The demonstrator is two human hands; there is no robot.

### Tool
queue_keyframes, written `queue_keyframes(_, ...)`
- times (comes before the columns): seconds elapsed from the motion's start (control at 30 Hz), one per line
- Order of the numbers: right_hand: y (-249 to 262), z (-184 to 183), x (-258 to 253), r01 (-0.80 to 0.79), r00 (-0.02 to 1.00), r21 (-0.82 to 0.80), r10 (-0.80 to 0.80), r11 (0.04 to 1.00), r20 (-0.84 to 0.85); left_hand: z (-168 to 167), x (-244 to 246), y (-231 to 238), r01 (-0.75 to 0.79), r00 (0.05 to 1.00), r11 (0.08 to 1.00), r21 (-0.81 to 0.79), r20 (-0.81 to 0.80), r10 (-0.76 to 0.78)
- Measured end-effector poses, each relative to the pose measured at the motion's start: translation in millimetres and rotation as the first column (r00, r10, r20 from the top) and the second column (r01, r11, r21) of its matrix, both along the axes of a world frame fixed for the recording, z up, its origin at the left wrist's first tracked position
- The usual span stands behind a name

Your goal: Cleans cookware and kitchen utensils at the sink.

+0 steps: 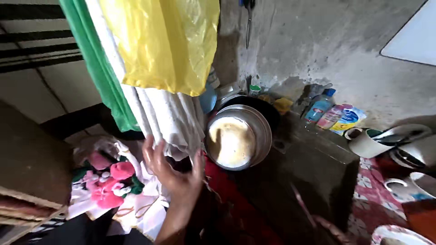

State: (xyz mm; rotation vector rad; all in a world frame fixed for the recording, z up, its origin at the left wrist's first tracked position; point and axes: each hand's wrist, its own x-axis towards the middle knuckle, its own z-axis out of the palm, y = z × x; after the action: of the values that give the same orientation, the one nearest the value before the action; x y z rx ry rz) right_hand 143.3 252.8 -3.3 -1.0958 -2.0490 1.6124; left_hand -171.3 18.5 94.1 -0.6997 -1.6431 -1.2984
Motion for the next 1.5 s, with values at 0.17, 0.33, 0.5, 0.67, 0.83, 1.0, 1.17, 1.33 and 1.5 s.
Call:
queue_keyframes(0.17, -24, 86, -70, -0.035, 0.927, -0.003, 0.031, 0.999, -0.374, 26, -14, -29, 0.175, 0.941, 0.982, 0.078, 0.282, -0.19)
queue_keyframes(0.33, -69, 137, -158, -0.291, 0.614, 0.229, 0.365, 0.929, -0.7, 53, 12, -64, 0.87, 0.448, 0.453, 0.195, 0.074, -0.891)
queue_keyframes(0.5, -148, 159, -222, 0.106, 0.588, 0.646, 0.476, 0.756, -0.653, 63, 42, -2, 0.732, 0.634, 0.618, 0.287, 0.046, -0.772)
queue_keyframes(0.67, -142, 156, -233, 0.047, 0.563, 0.824, 0.666, 0.565, -0.489, 87, 18, 11, 0.509, 0.784, 0.749, 0.425, 0.131, -0.607)
queue_keyframes(0.83, -123, 201, -210, -0.161, 0.687, 0.911, 0.706, 0.379, -0.172, 91, 12, 20, 0.38, 0.908, 0.885, 0.268, 0.075, -0.412)
queue_keyframes(1.0, -118, 252, -196, -0.045, 0.656, 0.936, 0.717, 0.349, -0.236, 96, 1, 11, -0.06, 0.998, 0.998, -0.035, 0.034, 0.061)
queue_keyframes(1.17, -122, 297, -227, 0.076, 0.7, 0.944, 0.657, 0.322, -0.28, 97, -6, 4, -0.201, 0.978, 0.964, -0.172, -0.096, 0.187)
queue_keyframes(1.33, -113, 313, -262, -0.192, 0.643, 0.84, 0.712, 0.507, -0.282, 95, -11, -9, -0.158, 0.987, 0.955, -0.253, -0.071, 0.145)
queue_keyframes(1.5, -126, 295, -270, -0.297, 0.669, 0.805, 0.713, 0.514, -0.209, 106, -10, -6, -0.134, 0.991, 0.954, -0.269, -0.037, 0.129)
